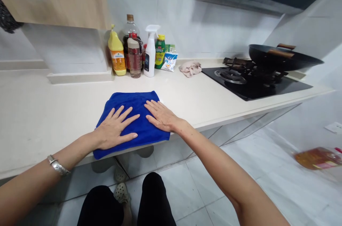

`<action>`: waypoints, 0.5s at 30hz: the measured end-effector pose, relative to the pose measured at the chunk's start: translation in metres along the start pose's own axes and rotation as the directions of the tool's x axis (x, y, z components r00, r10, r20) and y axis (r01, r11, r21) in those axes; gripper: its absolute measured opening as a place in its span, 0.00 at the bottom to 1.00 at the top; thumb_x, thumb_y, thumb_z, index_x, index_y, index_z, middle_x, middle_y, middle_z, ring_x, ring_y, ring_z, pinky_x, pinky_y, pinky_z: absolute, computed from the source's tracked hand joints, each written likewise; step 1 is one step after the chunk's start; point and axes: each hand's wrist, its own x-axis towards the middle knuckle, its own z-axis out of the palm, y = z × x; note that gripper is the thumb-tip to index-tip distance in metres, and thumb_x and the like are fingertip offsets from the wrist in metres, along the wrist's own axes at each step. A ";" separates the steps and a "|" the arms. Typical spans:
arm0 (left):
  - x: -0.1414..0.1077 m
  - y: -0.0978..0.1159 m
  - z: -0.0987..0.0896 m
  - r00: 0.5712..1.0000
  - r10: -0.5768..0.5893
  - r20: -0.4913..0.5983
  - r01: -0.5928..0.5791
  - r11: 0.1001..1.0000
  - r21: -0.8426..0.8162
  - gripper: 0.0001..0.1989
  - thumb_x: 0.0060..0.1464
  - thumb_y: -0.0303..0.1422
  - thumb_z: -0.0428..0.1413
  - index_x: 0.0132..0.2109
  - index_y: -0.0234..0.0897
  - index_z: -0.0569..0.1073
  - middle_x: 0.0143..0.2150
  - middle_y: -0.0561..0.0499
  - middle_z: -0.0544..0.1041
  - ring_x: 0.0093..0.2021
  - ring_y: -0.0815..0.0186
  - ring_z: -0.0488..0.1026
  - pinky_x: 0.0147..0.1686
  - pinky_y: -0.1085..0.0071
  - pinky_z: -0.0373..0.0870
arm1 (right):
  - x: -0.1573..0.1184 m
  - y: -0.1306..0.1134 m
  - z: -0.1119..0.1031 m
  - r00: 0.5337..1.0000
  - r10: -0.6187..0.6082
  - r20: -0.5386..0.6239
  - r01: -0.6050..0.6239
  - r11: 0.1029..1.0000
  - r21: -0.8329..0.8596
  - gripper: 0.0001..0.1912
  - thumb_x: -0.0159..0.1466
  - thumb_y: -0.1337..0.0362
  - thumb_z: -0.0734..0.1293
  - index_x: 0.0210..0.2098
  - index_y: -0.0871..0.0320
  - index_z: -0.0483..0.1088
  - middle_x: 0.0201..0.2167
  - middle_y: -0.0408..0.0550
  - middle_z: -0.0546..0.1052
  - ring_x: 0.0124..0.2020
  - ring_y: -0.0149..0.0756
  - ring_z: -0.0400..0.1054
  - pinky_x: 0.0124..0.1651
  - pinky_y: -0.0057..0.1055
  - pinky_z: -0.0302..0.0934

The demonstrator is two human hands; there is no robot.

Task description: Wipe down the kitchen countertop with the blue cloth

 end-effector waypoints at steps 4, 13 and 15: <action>0.008 0.001 0.003 0.999 -0.025 -0.022 0.025 1.000 -0.005 0.42 0.50 0.65 0.40 0.68 0.55 0.49 0.72 0.50 0.41 0.70 0.43 0.32 0.65 0.41 0.31 | 0.008 0.011 0.001 0.997 -0.053 -0.056 0.055 0.998 0.040 0.31 0.71 0.50 0.49 0.68 0.60 0.49 0.69 0.51 0.48 0.69 0.40 0.38 0.70 0.45 0.36; 0.036 0.002 0.002 0.998 -0.063 0.003 0.063 0.998 0.010 0.47 0.45 0.68 0.42 0.68 0.55 0.49 0.73 0.50 0.39 0.70 0.39 0.31 0.64 0.39 0.30 | 0.018 0.029 0.002 0.993 -0.060 -0.103 0.069 0.994 0.082 0.29 0.70 0.51 0.52 0.67 0.58 0.52 0.68 0.50 0.52 0.69 0.41 0.41 0.69 0.46 0.39; 0.046 0.002 0.002 0.998 -0.065 -0.006 0.065 0.998 0.017 0.47 0.44 0.68 0.42 0.68 0.54 0.49 0.73 0.49 0.39 0.70 0.39 0.31 0.64 0.39 0.30 | 0.019 0.029 0.003 0.991 -0.041 -0.127 0.052 0.995 0.086 0.29 0.70 0.52 0.52 0.66 0.59 0.54 0.68 0.51 0.53 0.68 0.41 0.42 0.69 0.46 0.40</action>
